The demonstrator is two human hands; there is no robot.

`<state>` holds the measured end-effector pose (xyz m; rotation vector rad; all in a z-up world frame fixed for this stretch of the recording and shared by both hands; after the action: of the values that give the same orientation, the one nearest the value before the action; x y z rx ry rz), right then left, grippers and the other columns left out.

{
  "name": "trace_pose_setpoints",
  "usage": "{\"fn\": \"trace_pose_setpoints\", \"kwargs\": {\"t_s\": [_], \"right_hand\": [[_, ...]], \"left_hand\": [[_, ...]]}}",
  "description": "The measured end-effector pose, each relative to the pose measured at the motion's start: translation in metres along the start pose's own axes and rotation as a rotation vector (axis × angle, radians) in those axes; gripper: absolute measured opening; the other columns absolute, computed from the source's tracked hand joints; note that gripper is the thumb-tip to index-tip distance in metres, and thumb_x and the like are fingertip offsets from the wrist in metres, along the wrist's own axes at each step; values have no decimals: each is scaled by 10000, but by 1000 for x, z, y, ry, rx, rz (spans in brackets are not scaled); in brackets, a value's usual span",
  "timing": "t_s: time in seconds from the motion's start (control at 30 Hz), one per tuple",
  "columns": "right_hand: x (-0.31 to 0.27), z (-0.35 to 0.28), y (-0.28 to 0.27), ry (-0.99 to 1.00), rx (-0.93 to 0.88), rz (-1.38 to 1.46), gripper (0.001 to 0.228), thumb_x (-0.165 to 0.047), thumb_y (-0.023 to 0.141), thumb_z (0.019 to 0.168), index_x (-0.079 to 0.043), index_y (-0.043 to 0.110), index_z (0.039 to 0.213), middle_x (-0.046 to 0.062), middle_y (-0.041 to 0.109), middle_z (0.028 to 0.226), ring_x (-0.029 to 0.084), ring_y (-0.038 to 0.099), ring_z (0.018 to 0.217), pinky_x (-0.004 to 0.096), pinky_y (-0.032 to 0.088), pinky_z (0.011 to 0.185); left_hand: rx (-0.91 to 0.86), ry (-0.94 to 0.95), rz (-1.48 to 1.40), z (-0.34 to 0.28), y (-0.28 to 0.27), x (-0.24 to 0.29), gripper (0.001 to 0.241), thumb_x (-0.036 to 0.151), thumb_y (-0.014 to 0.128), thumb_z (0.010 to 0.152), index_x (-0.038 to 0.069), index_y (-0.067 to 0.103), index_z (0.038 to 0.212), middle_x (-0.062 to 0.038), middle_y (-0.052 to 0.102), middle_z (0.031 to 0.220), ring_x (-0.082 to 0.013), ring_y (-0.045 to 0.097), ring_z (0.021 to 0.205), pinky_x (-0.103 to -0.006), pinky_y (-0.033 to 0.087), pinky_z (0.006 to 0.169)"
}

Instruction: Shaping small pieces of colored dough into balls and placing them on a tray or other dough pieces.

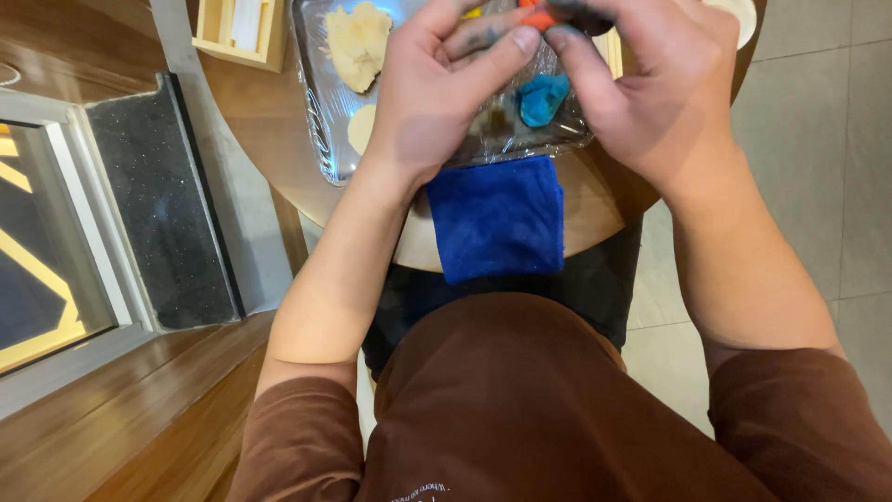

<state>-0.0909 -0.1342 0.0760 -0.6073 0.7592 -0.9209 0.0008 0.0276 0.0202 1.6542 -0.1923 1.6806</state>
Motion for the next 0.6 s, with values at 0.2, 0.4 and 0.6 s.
{"fn": "trace_pose_setpoints", "kwargs": {"t_s": [0.2, 0.4, 0.6], "right_hand": [[-16, 9, 0, -69, -29, 8, 180, 138, 673, 1103, 131, 661, 1283, 260, 722, 1174, 437, 664, 1028, 484, 538, 937], [-17, 7, 1, -2, 41, 6, 214, 156, 716, 1081, 124, 647, 1281, 223, 761, 1113, 367, 669, 976, 430, 548, 908], [15, 5, 4, 165, 95, 98, 160, 126, 760, 1064, 87, 688, 1200, 191, 763, 1134, 313, 750, 1041, 391, 581, 947]], "left_hand": [[116, -33, 177, -1, 10, 4, 271, 92, 792, 916, 22, 737, 1172, -124, 792, 1105, -106, 741, 1000, -245, 651, 958], [202, -62, 284, 0, 13, 2, 141, 150, 788, 899, 73, 787, 1018, -13, 790, 924, -37, 697, 827, -186, 615, 758], [286, -146, 187, -9, 2, -8, 166, 158, 751, 907, 50, 735, 1032, -83, 795, 935, -113, 743, 813, -221, 634, 769]]}}
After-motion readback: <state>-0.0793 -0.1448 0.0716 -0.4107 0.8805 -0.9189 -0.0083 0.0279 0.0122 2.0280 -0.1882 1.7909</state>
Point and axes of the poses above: each hand's wrist, its own z-axis towards the middle knuckle, its own y-axis out of the palm, x = y × z, the point moved 3 cm from there along z, towards the middle knuckle
